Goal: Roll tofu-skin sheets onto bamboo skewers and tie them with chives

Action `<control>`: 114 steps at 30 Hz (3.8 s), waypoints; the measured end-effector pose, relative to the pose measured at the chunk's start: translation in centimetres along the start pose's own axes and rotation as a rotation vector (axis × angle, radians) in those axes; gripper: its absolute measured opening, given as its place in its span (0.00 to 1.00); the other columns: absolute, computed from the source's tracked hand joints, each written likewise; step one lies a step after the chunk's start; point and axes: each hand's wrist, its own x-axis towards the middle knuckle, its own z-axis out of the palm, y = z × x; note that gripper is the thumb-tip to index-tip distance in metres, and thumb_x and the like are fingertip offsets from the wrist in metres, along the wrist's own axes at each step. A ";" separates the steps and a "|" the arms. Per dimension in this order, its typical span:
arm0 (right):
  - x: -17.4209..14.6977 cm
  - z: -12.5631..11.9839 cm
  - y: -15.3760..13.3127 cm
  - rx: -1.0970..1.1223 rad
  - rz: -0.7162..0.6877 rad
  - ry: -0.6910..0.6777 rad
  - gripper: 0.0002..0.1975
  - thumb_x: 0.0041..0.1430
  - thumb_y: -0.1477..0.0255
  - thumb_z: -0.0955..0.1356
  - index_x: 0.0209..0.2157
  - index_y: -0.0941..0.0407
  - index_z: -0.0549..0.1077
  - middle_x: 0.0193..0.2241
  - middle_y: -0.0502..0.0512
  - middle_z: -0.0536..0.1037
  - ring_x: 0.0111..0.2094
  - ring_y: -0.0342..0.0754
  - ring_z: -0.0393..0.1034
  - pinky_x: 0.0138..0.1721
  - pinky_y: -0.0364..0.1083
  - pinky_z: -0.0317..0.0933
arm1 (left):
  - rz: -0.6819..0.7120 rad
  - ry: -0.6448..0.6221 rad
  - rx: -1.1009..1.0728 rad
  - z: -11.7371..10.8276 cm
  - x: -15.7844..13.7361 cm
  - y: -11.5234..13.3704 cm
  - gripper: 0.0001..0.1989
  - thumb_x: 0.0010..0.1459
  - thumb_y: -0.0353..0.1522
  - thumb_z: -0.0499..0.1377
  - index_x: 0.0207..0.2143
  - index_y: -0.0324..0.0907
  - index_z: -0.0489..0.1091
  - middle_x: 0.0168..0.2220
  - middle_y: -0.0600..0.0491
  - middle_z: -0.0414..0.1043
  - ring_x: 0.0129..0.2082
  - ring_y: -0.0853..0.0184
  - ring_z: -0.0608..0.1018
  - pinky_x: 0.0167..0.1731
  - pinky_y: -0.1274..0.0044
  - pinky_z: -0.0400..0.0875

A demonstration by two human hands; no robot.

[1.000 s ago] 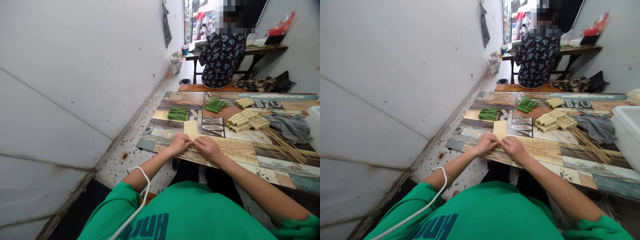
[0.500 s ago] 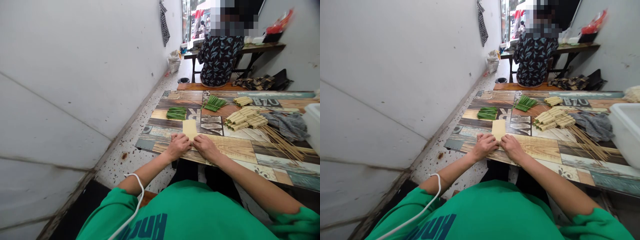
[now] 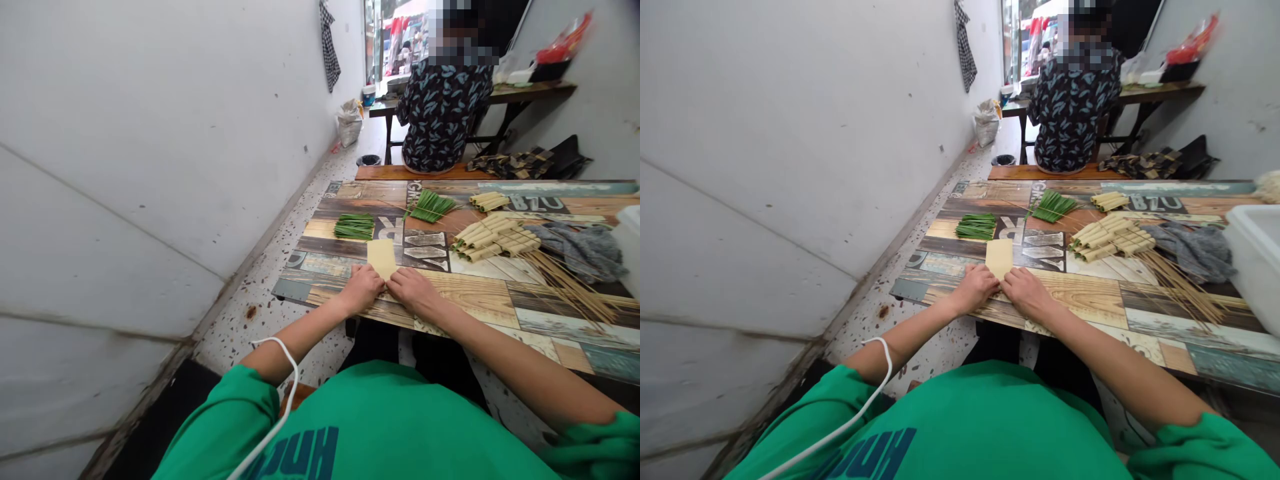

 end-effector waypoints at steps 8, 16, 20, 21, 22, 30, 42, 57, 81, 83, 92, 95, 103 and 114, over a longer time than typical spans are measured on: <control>0.8 0.4 1.0 0.151 -0.009 -0.169 0.14 0.67 0.74 0.60 0.32 0.60 0.75 0.28 0.58 0.71 0.32 0.48 0.58 0.34 0.46 0.48 | -0.141 -0.111 -0.083 -1.3 0.6 0.2 0.13 0.63 0.33 0.57 0.26 0.41 0.74 0.33 0.49 0.77 0.40 0.60 0.72 0.37 0.69 0.53; 3.2 -0.4 3.6 0.476 -0.083 -0.373 0.17 0.65 0.71 0.62 0.25 0.60 0.75 0.27 0.58 0.74 0.30 0.45 0.62 0.33 0.44 0.51 | -0.277 0.003 -0.054 -0.8 -0.7 2.0 0.07 0.61 0.36 0.61 0.36 0.41 0.72 0.37 0.50 0.78 0.43 0.60 0.71 0.42 0.68 0.53; 3.4 -1.0 3.8 0.551 -0.082 -0.371 0.15 0.64 0.73 0.62 0.28 0.60 0.77 0.28 0.59 0.76 0.32 0.47 0.66 0.35 0.44 0.55 | -0.248 0.034 -0.042 -0.4 -0.7 1.8 0.08 0.64 0.35 0.58 0.32 0.41 0.71 0.35 0.51 0.77 0.42 0.62 0.70 0.41 0.68 0.52; 3.3 -1.1 3.8 0.555 -0.077 -0.371 0.15 0.64 0.72 0.62 0.28 0.60 0.78 0.28 0.59 0.76 0.32 0.47 0.66 0.35 0.44 0.56 | -0.232 0.044 -0.027 -0.4 -0.7 1.8 0.09 0.64 0.35 0.58 0.31 0.41 0.71 0.34 0.51 0.76 0.42 0.62 0.69 0.41 0.68 0.51; 3.3 -1.2 3.8 0.558 -0.071 -0.369 0.15 0.64 0.72 0.62 0.29 0.60 0.78 0.28 0.59 0.76 0.32 0.47 0.66 0.35 0.44 0.56 | -0.221 0.057 -0.009 -0.3 -0.7 1.8 0.11 0.65 0.35 0.57 0.30 0.40 0.71 0.34 0.51 0.76 0.42 0.62 0.69 0.41 0.67 0.51; 2.7 -1.0 3.9 0.592 0.047 -0.329 0.12 0.64 0.70 0.64 0.36 0.59 0.79 0.32 0.59 0.78 0.34 0.47 0.69 0.37 0.43 0.58 | -0.225 0.084 0.073 0.1 -0.9 1.7 0.16 0.67 0.38 0.54 0.28 0.42 0.72 0.31 0.52 0.74 0.41 0.63 0.68 0.39 0.68 0.49; 2.6 0.3 3.5 0.293 -0.162 -0.212 0.19 0.68 0.70 0.60 0.25 0.58 0.74 0.27 0.57 0.71 0.31 0.46 0.58 0.33 0.46 0.48 | -0.253 0.117 0.118 0.1 -1.3 2.5 0.13 0.68 0.39 0.52 0.37 0.43 0.73 0.33 0.50 0.74 0.40 0.61 0.68 0.41 0.67 0.50; 2.8 -0.4 3.6 0.264 -0.097 -0.180 0.15 0.67 0.71 0.61 0.31 0.60 0.76 0.31 0.60 0.74 0.35 0.48 0.60 0.36 0.46 0.49 | -0.273 0.011 -0.001 -0.7 -0.3 0.6 0.15 0.66 0.33 0.53 0.27 0.43 0.72 0.30 0.51 0.74 0.38 0.62 0.69 0.40 0.68 0.51; 4.6 0.1 4.8 0.219 -0.062 -0.266 0.15 0.65 0.67 0.64 0.29 0.59 0.76 0.31 0.59 0.72 0.34 0.48 0.58 0.33 0.47 0.45 | -0.279 0.139 0.070 -0.3 -0.1 0.0 0.13 0.62 0.37 0.60 0.48 0.43 0.71 0.43 0.47 0.74 0.46 0.59 0.69 0.44 0.67 0.57; 5.0 0.0 4.9 0.226 -0.074 -0.304 0.15 0.65 0.68 0.64 0.28 0.59 0.77 0.30 0.59 0.72 0.33 0.48 0.58 0.34 0.47 0.45 | -0.283 0.142 0.051 0.1 -0.1 -0.2 0.09 0.63 0.36 0.58 0.43 0.43 0.73 0.40 0.49 0.76 0.44 0.61 0.70 0.44 0.68 0.57; 4.4 0.6 4.4 0.193 -0.031 -0.223 0.12 0.67 0.71 0.62 0.38 0.60 0.77 0.33 0.60 0.74 0.35 0.49 0.60 0.36 0.47 0.47 | -0.352 0.107 -0.101 0.2 1.0 -1.9 0.10 0.65 0.33 0.55 0.38 0.44 0.77 0.38 0.50 0.78 0.40 0.63 0.74 0.40 0.71 0.60; 4.4 0.1 4.2 0.191 -0.045 -0.255 0.13 0.66 0.70 0.63 0.34 0.59 0.77 0.32 0.60 0.74 0.36 0.49 0.60 0.35 0.47 0.46 | -0.337 0.141 -0.072 0.2 0.4 -1.6 0.11 0.66 0.33 0.54 0.46 0.44 0.74 0.38 0.50 0.78 0.39 0.63 0.74 0.41 0.71 0.60; 4.2 -0.9 2.9 0.240 0.140 -0.341 0.14 0.66 0.67 0.63 0.34 0.58 0.77 0.36 0.61 0.73 0.39 0.50 0.61 0.37 0.46 0.50 | -0.155 0.176 0.149 0.5 -0.1 -0.1 0.09 0.66 0.36 0.54 0.39 0.43 0.72 0.38 0.50 0.74 0.42 0.62 0.70 0.44 0.70 0.56; 2.4 0.9 3.0 0.478 0.259 -0.082 0.12 0.63 0.75 0.65 0.46 0.62 0.74 0.37 0.62 0.77 0.41 0.50 0.68 0.43 0.47 0.59 | -0.001 0.084 0.197 1.0 1.3 -1.4 0.10 0.67 0.33 0.53 0.33 0.40 0.70 0.32 0.50 0.72 0.36 0.63 0.69 0.37 0.72 0.59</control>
